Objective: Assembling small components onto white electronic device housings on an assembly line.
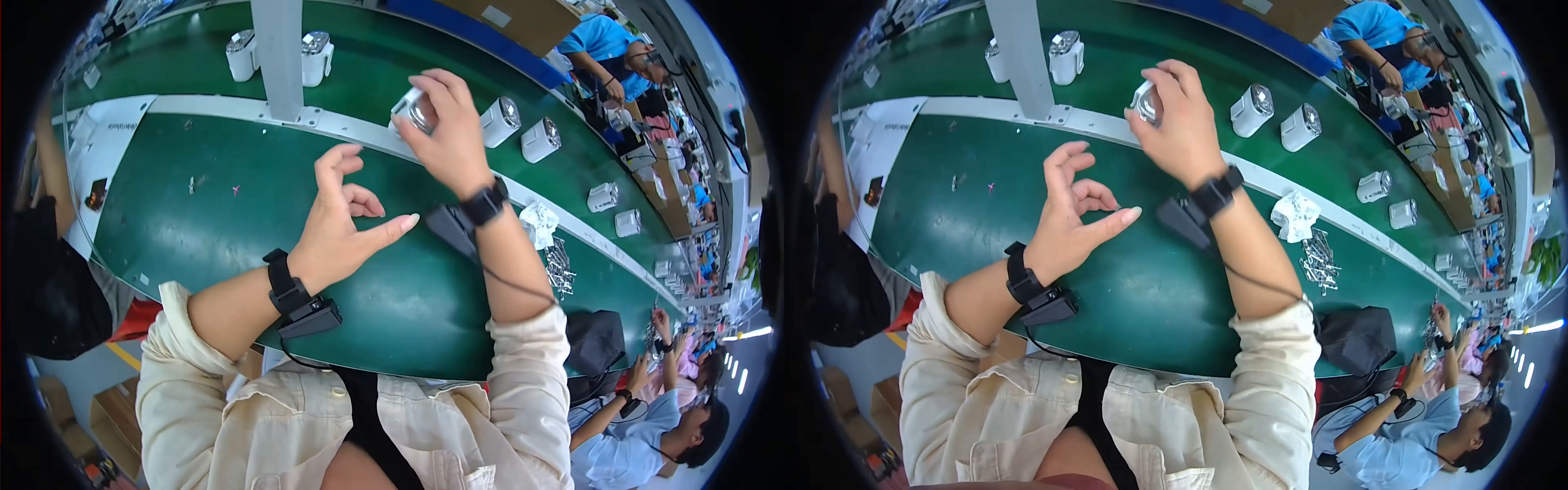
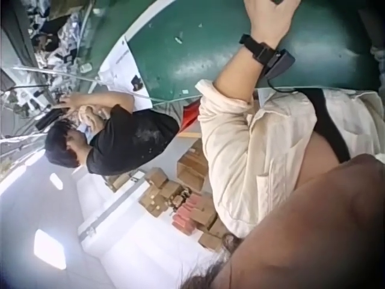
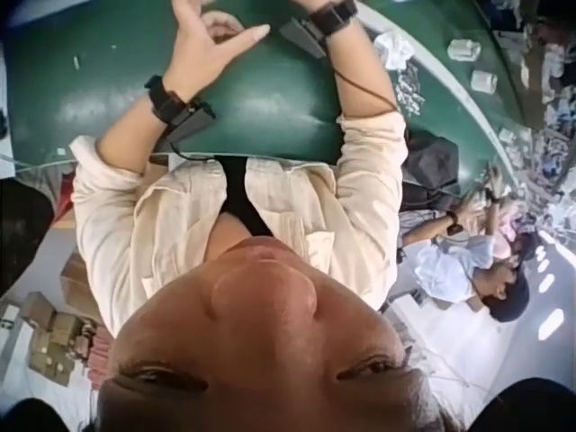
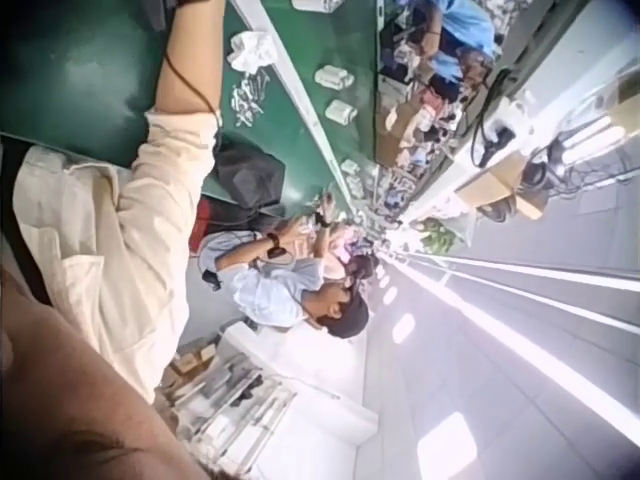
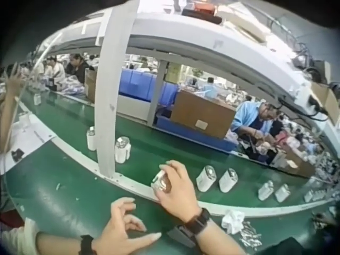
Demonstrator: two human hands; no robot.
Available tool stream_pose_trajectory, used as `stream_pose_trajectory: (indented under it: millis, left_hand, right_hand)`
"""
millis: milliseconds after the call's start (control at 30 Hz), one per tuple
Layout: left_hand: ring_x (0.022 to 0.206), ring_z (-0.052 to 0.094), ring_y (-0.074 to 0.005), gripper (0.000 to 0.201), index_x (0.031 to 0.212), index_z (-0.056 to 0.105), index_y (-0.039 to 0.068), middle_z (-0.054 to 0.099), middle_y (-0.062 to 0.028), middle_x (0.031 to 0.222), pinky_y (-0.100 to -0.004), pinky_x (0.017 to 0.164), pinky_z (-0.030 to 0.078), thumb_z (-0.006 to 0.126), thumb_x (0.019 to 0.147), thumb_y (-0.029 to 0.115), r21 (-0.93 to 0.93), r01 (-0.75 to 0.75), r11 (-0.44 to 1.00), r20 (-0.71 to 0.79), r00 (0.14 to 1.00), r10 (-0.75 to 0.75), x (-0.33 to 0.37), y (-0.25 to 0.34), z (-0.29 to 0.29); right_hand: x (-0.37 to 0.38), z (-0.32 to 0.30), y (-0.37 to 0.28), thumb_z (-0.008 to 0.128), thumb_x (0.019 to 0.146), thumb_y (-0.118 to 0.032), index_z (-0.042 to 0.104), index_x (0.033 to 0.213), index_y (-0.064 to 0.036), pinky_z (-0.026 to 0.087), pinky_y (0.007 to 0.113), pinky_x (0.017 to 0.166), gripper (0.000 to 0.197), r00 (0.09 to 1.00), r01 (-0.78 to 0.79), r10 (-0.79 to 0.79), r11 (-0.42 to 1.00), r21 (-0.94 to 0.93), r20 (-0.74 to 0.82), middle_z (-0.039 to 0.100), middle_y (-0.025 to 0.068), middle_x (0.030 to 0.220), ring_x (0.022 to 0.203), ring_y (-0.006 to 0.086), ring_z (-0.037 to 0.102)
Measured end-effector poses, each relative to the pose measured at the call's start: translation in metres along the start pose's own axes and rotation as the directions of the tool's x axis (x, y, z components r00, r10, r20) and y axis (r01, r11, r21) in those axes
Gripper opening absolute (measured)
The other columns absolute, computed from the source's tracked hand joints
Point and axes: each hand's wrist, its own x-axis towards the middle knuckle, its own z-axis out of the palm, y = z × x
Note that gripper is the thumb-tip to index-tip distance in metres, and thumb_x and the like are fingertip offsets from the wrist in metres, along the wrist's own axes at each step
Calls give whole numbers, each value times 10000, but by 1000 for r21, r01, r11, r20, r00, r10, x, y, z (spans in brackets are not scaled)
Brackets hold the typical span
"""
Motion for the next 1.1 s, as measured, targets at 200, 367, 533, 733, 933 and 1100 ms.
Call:
stream_pose_trajectory:
  millis: [200, 367, 533, 733, 933, 1100]
  left_hand:
    - [885, 550, -152, 774, 1333, 213, 24, 372, -173, 1230, -292, 787, 499, 769, 802, 112, 59, -130, 990, 140, 983, 121, -2, -4, 3]
    - [873, 551, -149, 717, 1304, 244, 10, 377, -166, 1221, -290, 771, 499, 757, 815, 113, 41, -107, 993, 139, 985, 100, -7, -8, -1]
    - [857, 559, -148, 696, 1296, 255, 9, 382, -166, 1215, -291, 756, 502, 751, 819, 110, 48, -144, 988, 145, 980, 136, -4, -4, 4]
    - [787, 565, -165, 708, 1258, 293, 3, 505, -144, 1057, -313, 743, 506, 774, 803, 254, 46, -108, 993, 94, 990, 103, -5, -5, 3]
    - [934, 590, -204, 746, 1295, 297, 3, 501, -173, 1147, -342, 836, 503, 781, 793, 270, 63, -65, 996, 130, 990, 56, -4, -6, 6]
    - [1139, 547, -242, 858, 1357, 290, 16, 472, -186, 1275, -376, 973, 449, 829, 736, 259, 98, -205, 974, 173, 967, 186, -6, -8, -2]
  right_hand:
    - [20, 36, 63, 748, 759, -199, 606, 1181, -31, 488, 402, 885, 476, 993, 101, -111, 967, -235, -28, 574, 162, 1172, 1003, 313, 584]
    - [31, 6, 56, 744, 771, -252, 621, 1182, -63, 425, 451, 980, 468, 957, 205, -262, 914, -350, -122, 584, 167, 1167, 1078, 351, 537]
    - [3, -64, 89, 762, 738, -354, 581, 1261, -128, 411, 465, 992, 597, 915, -311, -32, 580, -753, -402, 536, 152, 1280, 1178, 384, 446]
    - [-30, -115, 161, 744, 736, -341, 553, 1299, -127, 416, 472, 992, 632, 738, -674, 280, 365, -643, -614, 526, 153, 1301, 1225, 391, 439]
    - [-62, -157, 181, 774, 714, -178, 488, 1348, -36, 505, 359, 892, 710, 731, -664, 435, 629, -404, -525, 684, 149, 1082, 942, 262, 670]
    - [-51, -168, 39, 715, 745, 40, 407, 1416, -16, 469, 347, 952, 741, 894, -439, 349, 806, 398, 280, 625, 143, 1206, 1110, 217, 584]
